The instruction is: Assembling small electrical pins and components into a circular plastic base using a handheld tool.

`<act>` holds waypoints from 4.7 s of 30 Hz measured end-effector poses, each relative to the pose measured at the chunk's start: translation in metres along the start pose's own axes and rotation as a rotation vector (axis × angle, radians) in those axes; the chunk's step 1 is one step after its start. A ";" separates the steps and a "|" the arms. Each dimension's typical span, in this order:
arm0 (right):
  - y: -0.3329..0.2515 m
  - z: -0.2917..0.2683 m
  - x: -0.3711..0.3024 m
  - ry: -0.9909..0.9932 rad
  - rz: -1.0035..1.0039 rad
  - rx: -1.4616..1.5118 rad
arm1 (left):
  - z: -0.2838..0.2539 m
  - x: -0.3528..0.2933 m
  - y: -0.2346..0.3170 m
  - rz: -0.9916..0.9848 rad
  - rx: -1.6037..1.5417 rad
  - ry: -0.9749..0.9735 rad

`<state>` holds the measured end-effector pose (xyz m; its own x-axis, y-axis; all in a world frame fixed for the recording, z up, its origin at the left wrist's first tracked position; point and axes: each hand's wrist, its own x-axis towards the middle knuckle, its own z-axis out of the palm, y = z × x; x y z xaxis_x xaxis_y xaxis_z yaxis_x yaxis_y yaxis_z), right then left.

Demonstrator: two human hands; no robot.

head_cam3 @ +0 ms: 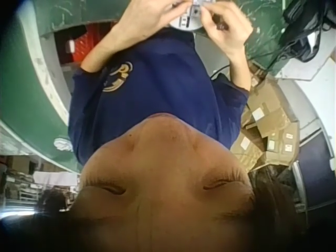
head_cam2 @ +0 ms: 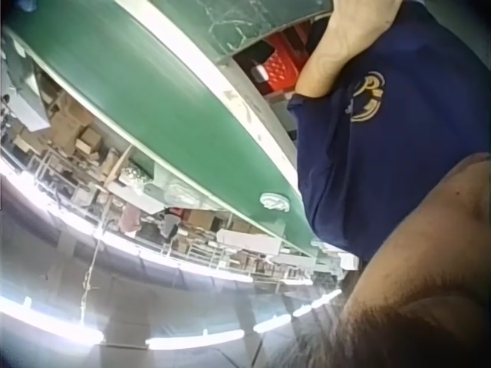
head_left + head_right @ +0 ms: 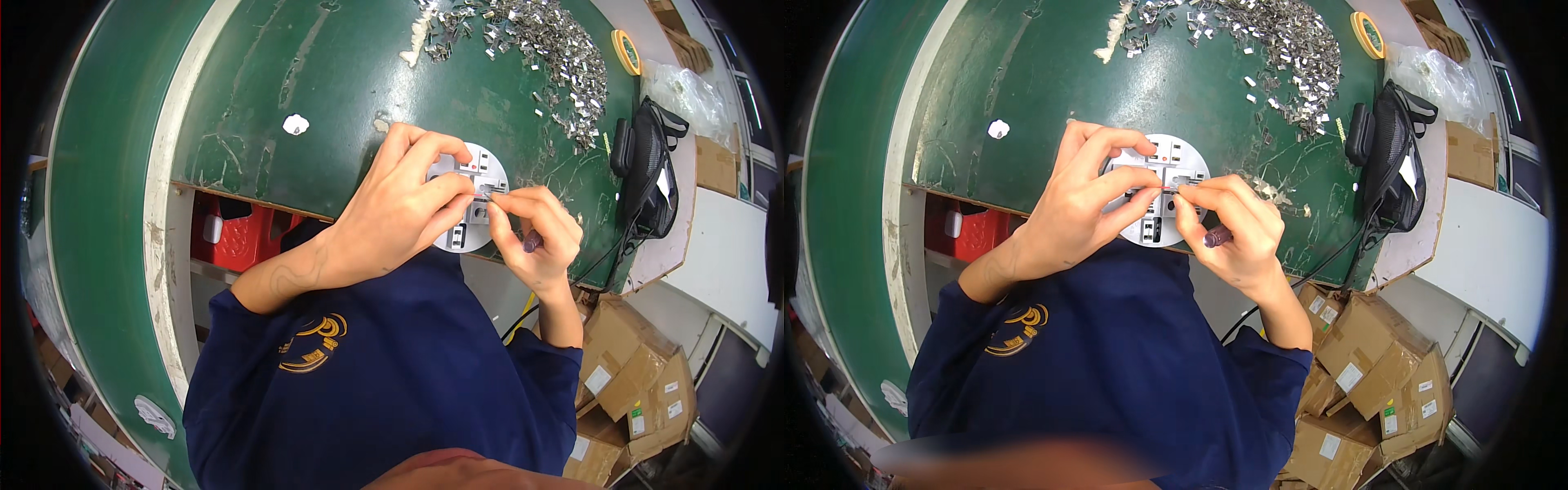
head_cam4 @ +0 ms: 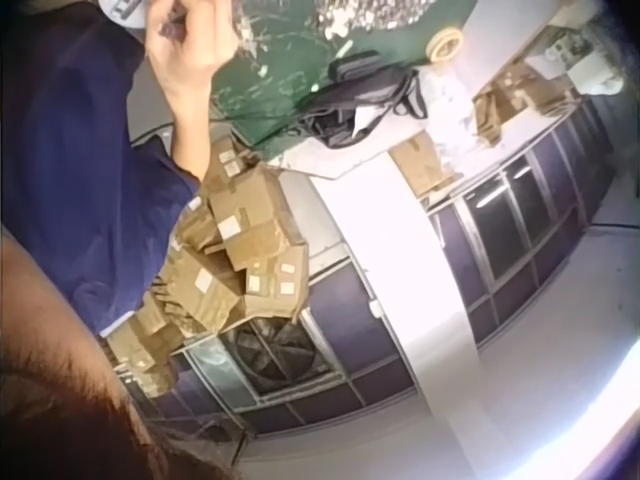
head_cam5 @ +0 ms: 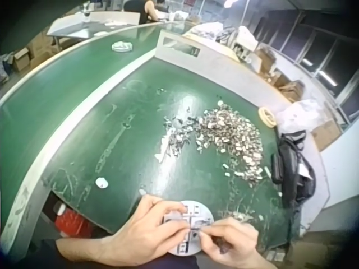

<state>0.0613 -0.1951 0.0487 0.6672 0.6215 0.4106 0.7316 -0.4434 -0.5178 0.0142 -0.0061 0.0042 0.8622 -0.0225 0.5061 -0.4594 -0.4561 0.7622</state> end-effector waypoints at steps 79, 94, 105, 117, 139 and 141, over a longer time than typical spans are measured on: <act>-0.037 0.004 0.046 -0.592 -0.179 -0.440 | -0.006 -0.007 -0.015 -0.112 -0.176 0.030; -0.013 -0.005 0.049 -0.539 0.032 -0.112 | -0.004 -0.006 -0.017 -0.114 -0.175 0.014; -0.026 -0.004 0.054 -0.703 -0.066 -0.272 | -0.004 -0.007 -0.018 -0.113 -0.174 0.010; -0.015 -0.001 0.040 -0.458 0.020 -0.105 | -0.002 -0.008 -0.017 -0.089 -0.167 0.037; -0.011 0.012 0.038 -0.038 0.067 1.172 | -0.010 -0.004 -0.004 0.004 0.067 -0.309; -0.012 0.018 0.037 -0.022 0.046 1.172 | -0.010 -0.003 -0.003 0.007 0.075 -0.308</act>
<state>0.0744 -0.1551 0.0567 0.6791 0.6362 0.3661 0.1225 0.3935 -0.9111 0.0109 0.0044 0.0042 0.8884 -0.2889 0.3568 -0.4585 -0.5190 0.7214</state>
